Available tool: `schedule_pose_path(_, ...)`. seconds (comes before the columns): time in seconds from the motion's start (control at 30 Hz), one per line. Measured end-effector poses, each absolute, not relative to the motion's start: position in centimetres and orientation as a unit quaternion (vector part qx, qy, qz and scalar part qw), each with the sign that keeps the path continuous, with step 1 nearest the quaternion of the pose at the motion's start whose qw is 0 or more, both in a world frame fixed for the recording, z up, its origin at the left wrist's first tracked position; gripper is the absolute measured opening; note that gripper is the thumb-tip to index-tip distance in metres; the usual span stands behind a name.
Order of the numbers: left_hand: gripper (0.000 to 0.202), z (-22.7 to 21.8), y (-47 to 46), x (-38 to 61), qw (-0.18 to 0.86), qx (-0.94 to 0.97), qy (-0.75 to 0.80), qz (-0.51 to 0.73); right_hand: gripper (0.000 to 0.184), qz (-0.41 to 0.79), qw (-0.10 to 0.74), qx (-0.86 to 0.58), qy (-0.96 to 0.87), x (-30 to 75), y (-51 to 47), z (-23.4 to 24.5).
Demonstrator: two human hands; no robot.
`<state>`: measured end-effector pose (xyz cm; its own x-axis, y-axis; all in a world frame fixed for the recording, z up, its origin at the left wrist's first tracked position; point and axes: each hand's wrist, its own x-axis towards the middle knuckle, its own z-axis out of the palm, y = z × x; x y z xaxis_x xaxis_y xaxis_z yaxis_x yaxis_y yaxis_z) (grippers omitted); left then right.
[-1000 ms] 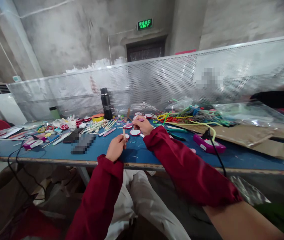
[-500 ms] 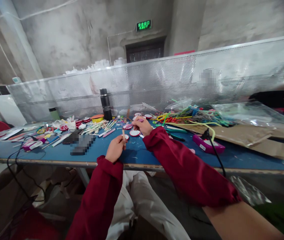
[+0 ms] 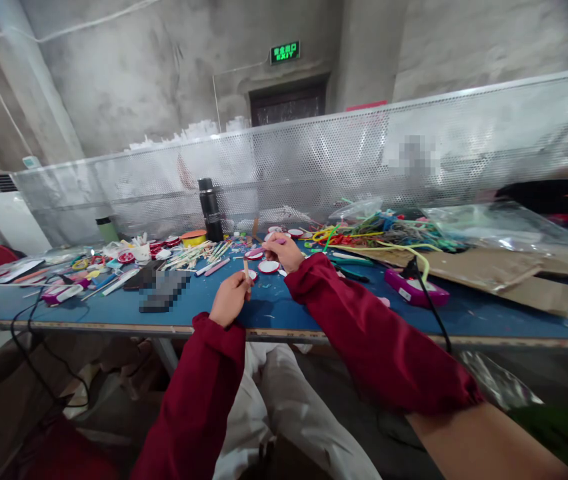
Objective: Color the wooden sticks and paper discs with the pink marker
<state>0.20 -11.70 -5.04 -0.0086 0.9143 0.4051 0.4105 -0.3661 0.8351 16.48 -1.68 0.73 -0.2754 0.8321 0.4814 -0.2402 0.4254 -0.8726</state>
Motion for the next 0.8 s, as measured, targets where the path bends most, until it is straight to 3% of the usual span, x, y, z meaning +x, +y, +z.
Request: schedule_pose_path(0.8,0.018,-5.20,-11.45,0.19,0.246,0.655,0.509,0.501,0.030,0.477,0.552,-0.234,-0.642,16.31,-1.47,0.44)
